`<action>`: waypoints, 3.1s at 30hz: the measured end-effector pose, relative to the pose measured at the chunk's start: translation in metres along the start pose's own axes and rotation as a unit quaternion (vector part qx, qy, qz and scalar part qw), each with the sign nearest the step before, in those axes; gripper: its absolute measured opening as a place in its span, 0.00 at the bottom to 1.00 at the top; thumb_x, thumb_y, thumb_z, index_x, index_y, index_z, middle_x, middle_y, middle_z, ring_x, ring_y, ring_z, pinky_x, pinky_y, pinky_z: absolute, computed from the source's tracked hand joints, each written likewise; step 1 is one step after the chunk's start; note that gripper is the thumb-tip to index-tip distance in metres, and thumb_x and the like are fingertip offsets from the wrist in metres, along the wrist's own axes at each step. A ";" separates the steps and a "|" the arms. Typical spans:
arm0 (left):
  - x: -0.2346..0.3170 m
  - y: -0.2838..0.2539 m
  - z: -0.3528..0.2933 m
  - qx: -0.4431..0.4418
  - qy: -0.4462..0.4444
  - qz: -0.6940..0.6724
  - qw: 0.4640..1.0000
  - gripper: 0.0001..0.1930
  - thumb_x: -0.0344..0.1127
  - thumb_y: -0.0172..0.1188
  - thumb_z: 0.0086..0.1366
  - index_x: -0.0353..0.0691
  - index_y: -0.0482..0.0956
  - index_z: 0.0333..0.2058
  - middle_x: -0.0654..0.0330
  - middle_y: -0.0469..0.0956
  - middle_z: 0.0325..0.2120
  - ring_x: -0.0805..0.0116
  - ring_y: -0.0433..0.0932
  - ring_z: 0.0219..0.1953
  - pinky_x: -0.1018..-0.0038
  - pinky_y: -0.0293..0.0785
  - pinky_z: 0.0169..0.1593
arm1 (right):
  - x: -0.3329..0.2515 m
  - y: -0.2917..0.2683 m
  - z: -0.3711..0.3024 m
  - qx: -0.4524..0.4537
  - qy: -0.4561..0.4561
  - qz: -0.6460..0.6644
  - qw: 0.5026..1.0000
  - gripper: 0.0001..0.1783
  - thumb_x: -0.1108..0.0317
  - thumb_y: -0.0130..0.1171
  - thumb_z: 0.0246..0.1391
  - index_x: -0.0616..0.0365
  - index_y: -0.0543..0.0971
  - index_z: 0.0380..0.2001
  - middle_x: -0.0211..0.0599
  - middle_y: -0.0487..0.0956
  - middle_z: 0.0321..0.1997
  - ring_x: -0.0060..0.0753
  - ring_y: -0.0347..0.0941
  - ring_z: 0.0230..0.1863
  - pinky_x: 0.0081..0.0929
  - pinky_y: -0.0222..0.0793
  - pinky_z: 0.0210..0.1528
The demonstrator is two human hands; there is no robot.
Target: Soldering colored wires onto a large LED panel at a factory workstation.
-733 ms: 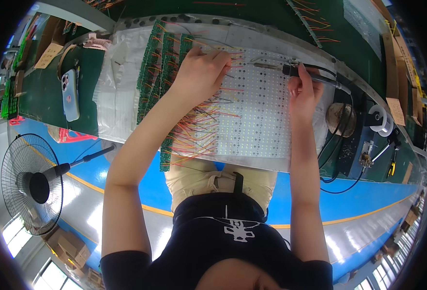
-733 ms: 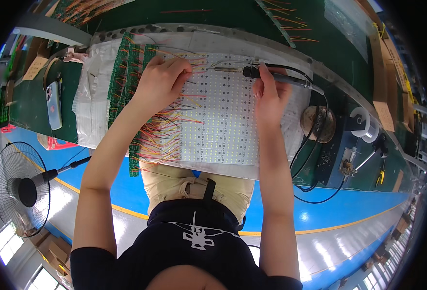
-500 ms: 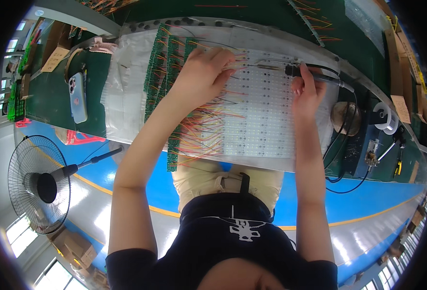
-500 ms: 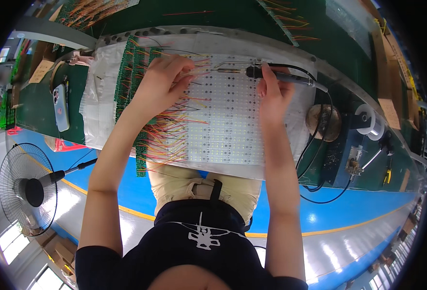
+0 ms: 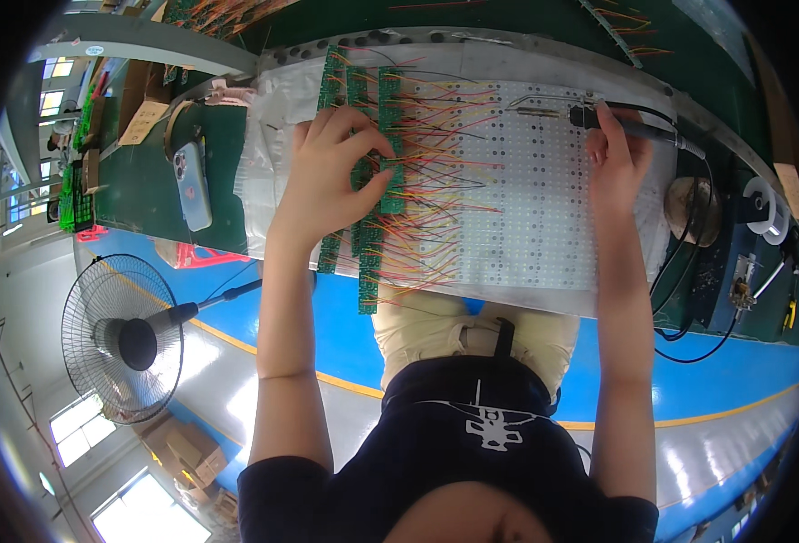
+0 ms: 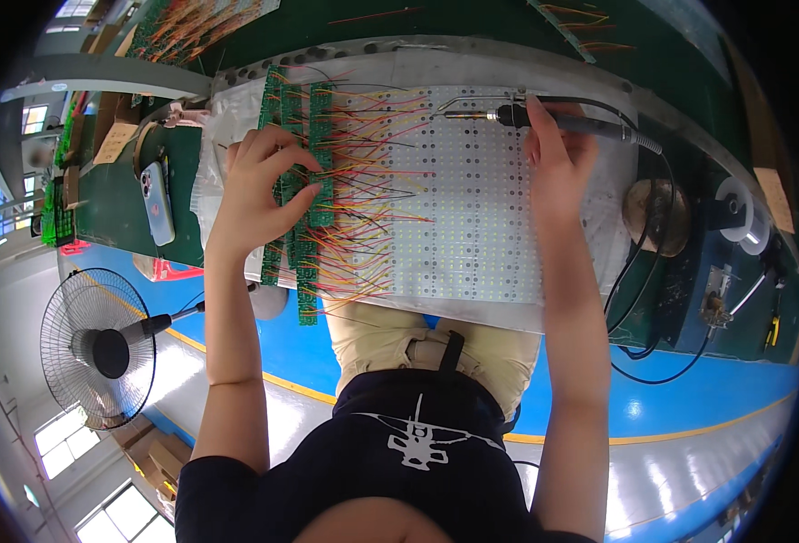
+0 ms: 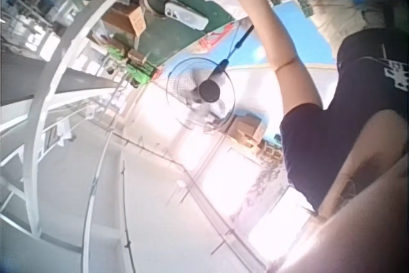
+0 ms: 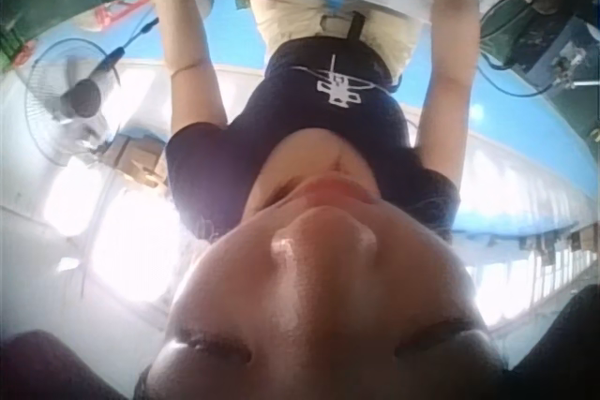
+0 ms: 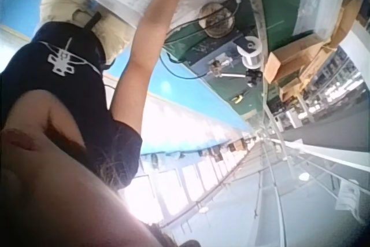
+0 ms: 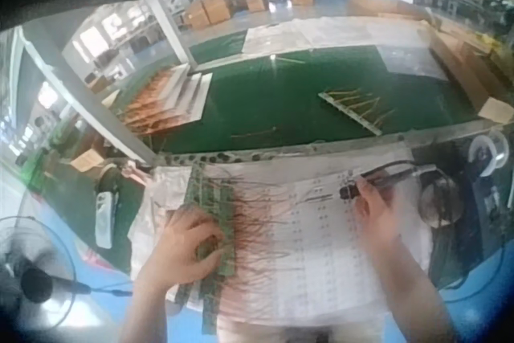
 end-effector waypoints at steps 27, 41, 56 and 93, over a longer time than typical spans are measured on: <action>0.032 0.027 0.028 -0.027 0.055 -0.050 0.997 0.07 0.30 0.60 0.47 0.43 0.72 0.27 0.63 0.71 0.27 0.64 0.70 0.36 0.69 0.56 0.44 | -0.001 0.002 0.000 -0.014 0.010 -0.010 1.000 0.06 0.73 0.61 0.47 0.60 0.73 0.24 0.21 0.65 0.16 0.11 0.56 0.14 0.13 0.47 0.15; 0.020 0.063 0.049 -0.033 -0.021 -0.197 0.980 0.03 0.23 0.58 0.51 0.30 0.75 0.26 0.56 0.76 0.19 0.72 0.76 0.21 0.78 0.71 0.25 | 0.001 0.002 -0.001 -0.002 0.024 -0.007 1.000 0.06 0.74 0.60 0.47 0.59 0.73 0.24 0.21 0.64 0.15 0.11 0.55 0.13 0.13 0.47 0.15; 0.009 0.079 0.053 0.042 -0.132 -0.237 0.962 0.06 0.30 0.60 0.54 0.33 0.76 0.28 0.61 0.76 0.18 0.79 0.72 0.18 0.81 0.67 0.24 | 0.001 0.002 -0.003 -0.021 0.007 -0.043 0.999 0.05 0.75 0.61 0.47 0.62 0.74 0.25 0.26 0.71 0.18 0.13 0.61 0.17 0.13 0.53 0.18; 0.015 0.083 0.057 0.050 -0.084 -0.169 0.981 0.05 0.29 0.62 0.51 0.33 0.77 0.26 0.58 0.77 0.18 0.74 0.76 0.19 0.80 0.71 0.26 | 0.004 0.002 -0.003 -0.027 0.004 -0.077 0.997 0.04 0.75 0.61 0.46 0.63 0.75 0.25 0.21 0.67 0.16 0.11 0.58 0.17 0.13 0.51 0.18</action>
Point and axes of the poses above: each hand's wrist, its own z-axis towards the middle knuckle, its own y-axis out of the palm, x = y × z, the point moved 4 cm from there along z, towards the middle knuckle
